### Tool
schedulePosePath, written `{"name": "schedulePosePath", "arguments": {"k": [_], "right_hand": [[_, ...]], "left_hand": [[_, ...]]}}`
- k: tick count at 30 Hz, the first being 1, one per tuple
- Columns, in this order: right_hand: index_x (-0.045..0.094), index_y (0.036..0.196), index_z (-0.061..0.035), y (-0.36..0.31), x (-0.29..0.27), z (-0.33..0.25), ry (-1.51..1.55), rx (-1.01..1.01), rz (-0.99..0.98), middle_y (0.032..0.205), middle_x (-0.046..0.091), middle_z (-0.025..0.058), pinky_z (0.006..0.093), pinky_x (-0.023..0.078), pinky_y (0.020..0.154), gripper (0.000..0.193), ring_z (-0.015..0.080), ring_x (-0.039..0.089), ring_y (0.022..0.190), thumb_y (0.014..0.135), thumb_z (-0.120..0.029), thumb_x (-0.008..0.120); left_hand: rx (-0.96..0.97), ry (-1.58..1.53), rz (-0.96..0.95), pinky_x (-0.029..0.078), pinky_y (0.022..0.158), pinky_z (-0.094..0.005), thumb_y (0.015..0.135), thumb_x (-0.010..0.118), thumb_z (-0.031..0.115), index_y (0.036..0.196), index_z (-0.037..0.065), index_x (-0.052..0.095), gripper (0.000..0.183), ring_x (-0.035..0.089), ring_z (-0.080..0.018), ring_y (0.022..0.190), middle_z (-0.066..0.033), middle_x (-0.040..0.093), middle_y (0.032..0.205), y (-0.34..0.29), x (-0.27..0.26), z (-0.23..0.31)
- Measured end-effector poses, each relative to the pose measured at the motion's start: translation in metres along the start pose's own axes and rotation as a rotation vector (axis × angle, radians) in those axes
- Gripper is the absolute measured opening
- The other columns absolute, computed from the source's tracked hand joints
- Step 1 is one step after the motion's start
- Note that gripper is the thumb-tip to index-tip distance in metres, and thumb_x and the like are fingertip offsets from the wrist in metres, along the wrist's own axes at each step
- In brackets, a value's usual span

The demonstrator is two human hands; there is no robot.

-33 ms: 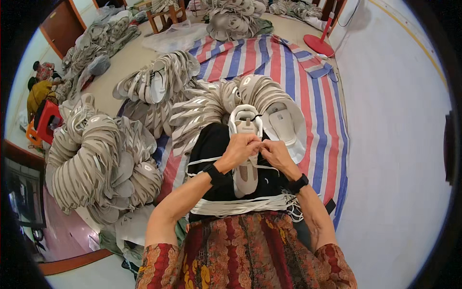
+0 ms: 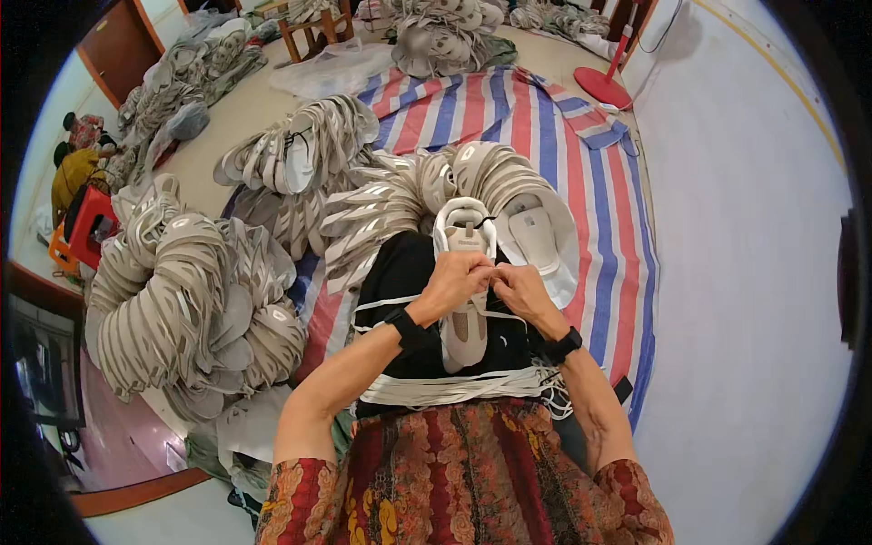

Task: Lacing a white and tan sneaker while sitting among many shoe components.

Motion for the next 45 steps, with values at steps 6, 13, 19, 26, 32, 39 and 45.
{"name": "schedulePosePath", "arguments": {"k": [6, 13, 19, 26, 32, 39, 45], "right_hand": [[0.058, 0.083, 0.0003, -0.011, 0.001, 0.008, 0.534, 0.496, -0.063, 0.070, 0.059, 0.0115, 0.0366, 0.044, 0.056, 0.012, 0.0285, 0.055, 0.058, 0.074, -0.008, 0.059], [0.057, 0.088, -0.0017, 0.015, -0.005, -0.058, -0.023, -0.270, 0.091, 0.086, 0.053, 0.0119, 0.0353, 0.041, 0.074, 0.017, 0.0299, 0.050, 0.085, 0.071, -0.003, 0.059], [0.060, 0.084, -0.0040, 0.018, 0.019, -0.066, -0.145, -0.286, 0.001, 0.082, 0.050, 0.0098, 0.0368, 0.039, 0.073, 0.013, 0.0268, 0.048, 0.084, 0.071, -0.004, 0.058], [0.063, 0.087, -0.0054, 0.020, 0.022, -0.062, -0.118, -0.241, -0.076, 0.080, 0.051, 0.0083, 0.0361, 0.038, 0.071, 0.018, 0.0263, 0.050, 0.080, 0.069, -0.007, 0.059], [0.064, 0.088, -0.0050, 0.018, 0.023, -0.067, -0.094, -0.343, -0.001, 0.078, 0.053, 0.0090, 0.0373, 0.040, 0.066, 0.019, 0.0279, 0.052, 0.074, 0.070, -0.006, 0.058], [0.060, 0.080, -0.0030, 0.016, 0.028, -0.058, -0.164, -0.276, 0.043, 0.075, 0.054, 0.0126, 0.0386, 0.043, 0.061, 0.008, 0.0313, 0.054, 0.070, 0.073, -0.005, 0.056], [0.052, 0.073, -0.0057, 0.015, 0.041, -0.065, -0.497, -0.492, 0.029, 0.071, 0.051, 0.0097, 0.0377, 0.041, 0.058, 0.006, 0.0265, 0.053, 0.067, 0.068, -0.009, 0.053]], "left_hand": [[0.087, -0.153, 0.212, 0.050, 0.052, -0.0216, 0.082, 0.054, 0.004, 0.085, -0.003, 0.063, 0.013, 0.060, -0.0094, 0.061, -0.0066, 0.063, 0.071, -0.016, -0.032, -0.001], [-0.104, 0.027, 0.174, 0.048, 0.045, -0.0230, 0.079, 0.057, 0.007, 0.081, -0.003, 0.064, 0.012, 0.059, -0.0098, 0.052, -0.0071, 0.062, 0.062, -0.047, -0.055, -0.036], [-0.049, 0.190, 0.106, 0.047, 0.048, -0.0241, 0.077, 0.059, 0.012, 0.081, -0.002, 0.064, 0.015, 0.059, -0.0099, 0.055, -0.0065, 0.062, 0.061, -0.042, -0.056, -0.039], [0.103, 0.430, 0.186, 0.046, 0.050, -0.0290, 0.076, 0.057, 0.013, 0.076, -0.002, 0.061, 0.016, 0.060, -0.0168, 0.052, -0.0114, 0.061, 0.061, -0.039, -0.049, -0.038], [0.118, 0.392, 0.145, 0.046, 0.050, -0.0290, 0.077, 0.058, 0.011, 0.075, -0.002, 0.059, 0.014, 0.060, -0.0165, 0.055, -0.0123, 0.062, 0.064, -0.035, -0.048, -0.036], [0.095, 0.111, 0.199, 0.047, 0.053, -0.0344, 0.074, 0.052, 0.003, 0.078, -0.001, 0.050, 0.006, 0.061, -0.0298, 0.060, -0.0166, 0.059, 0.063, -0.032, -0.048, -0.044], [0.211, 0.467, 0.158, 0.042, 0.052, -0.0473, 0.075, 0.053, 0.007, 0.092, 0.005, 0.043, 0.020, 0.056, -0.0399, 0.062, -0.0209, 0.056, 0.065, -0.031, -0.040, -0.034]]}}
Point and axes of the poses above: each hand's wrist, its own y-axis towards the middle knuckle, its own x-axis out of the palm, z = x × y, the point moved 5 cm from there along y, towards the middle knuckle
